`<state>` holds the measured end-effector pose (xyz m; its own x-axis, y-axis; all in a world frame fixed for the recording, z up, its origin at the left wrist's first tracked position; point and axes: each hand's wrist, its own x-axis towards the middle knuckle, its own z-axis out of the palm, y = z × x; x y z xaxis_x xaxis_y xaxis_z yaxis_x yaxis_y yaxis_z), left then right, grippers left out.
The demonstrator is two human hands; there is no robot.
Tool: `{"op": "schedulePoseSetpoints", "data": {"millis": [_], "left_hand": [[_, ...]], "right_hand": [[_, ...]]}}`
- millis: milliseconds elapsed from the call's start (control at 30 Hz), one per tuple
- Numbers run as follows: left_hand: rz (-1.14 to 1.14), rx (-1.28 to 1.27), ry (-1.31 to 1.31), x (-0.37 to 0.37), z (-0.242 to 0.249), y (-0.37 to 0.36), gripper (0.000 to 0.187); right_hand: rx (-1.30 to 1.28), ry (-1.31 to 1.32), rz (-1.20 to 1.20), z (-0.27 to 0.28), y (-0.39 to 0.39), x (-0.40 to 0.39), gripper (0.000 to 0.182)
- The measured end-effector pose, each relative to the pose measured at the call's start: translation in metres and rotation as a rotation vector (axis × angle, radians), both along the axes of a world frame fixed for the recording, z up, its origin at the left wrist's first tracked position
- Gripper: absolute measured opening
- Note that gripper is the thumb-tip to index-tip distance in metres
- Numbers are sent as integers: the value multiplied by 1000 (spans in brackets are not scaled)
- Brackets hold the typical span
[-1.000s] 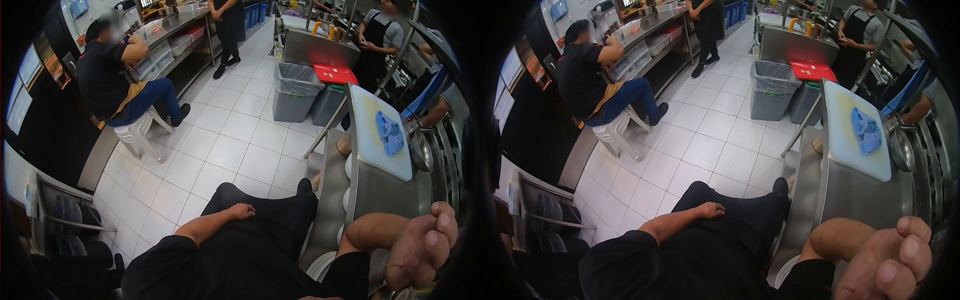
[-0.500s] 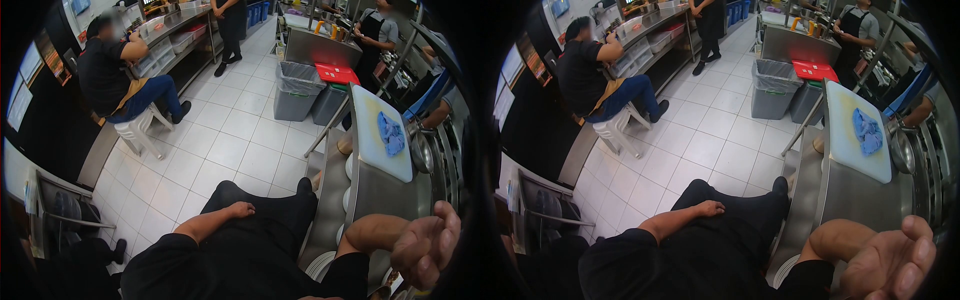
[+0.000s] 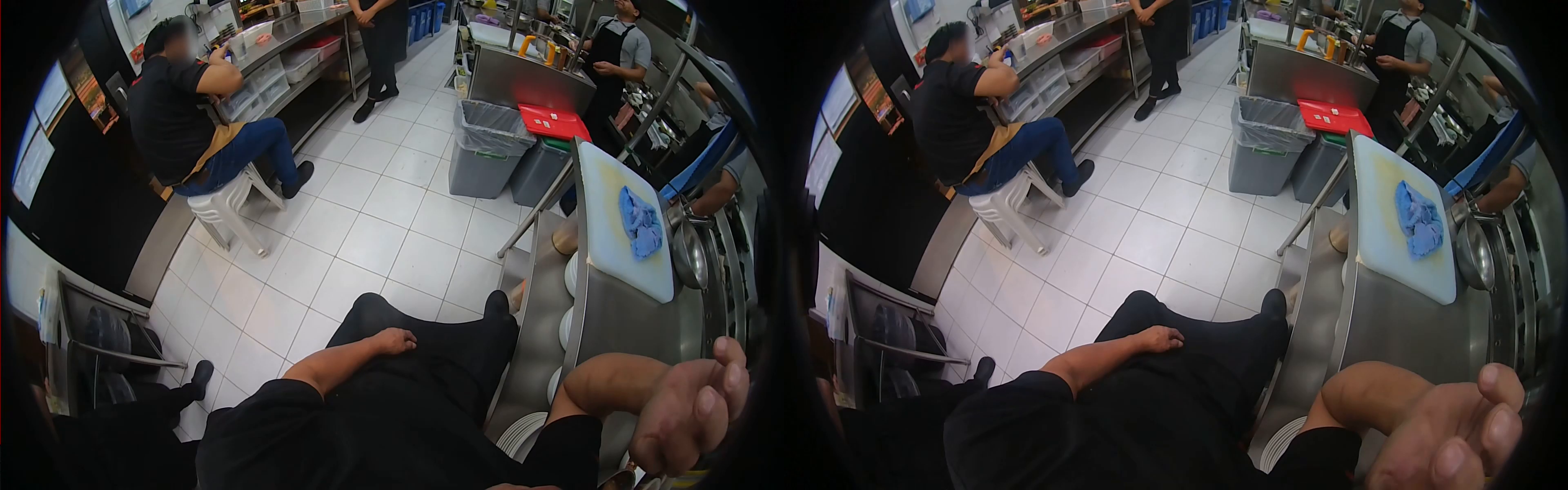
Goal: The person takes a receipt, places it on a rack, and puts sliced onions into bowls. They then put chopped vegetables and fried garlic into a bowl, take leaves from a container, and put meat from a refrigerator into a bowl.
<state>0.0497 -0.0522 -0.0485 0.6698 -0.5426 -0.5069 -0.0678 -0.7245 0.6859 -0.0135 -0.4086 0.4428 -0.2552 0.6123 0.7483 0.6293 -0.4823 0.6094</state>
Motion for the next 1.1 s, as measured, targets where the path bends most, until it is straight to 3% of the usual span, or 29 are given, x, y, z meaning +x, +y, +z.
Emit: {"op": "schedulePoseSetpoints", "data": {"millis": [633,800,1100], "left_hand": [[-12,-17,-9,0,-1,1,41],[0,13,13,0,5,-1,42],[-17,-1,5,0,3,0,42]], "right_hand": [[39,-31,116,1,-10,5,30],[69,-82,-9,0,-7,6,27],[58,-65,37,-1,-8,4,34]]}}
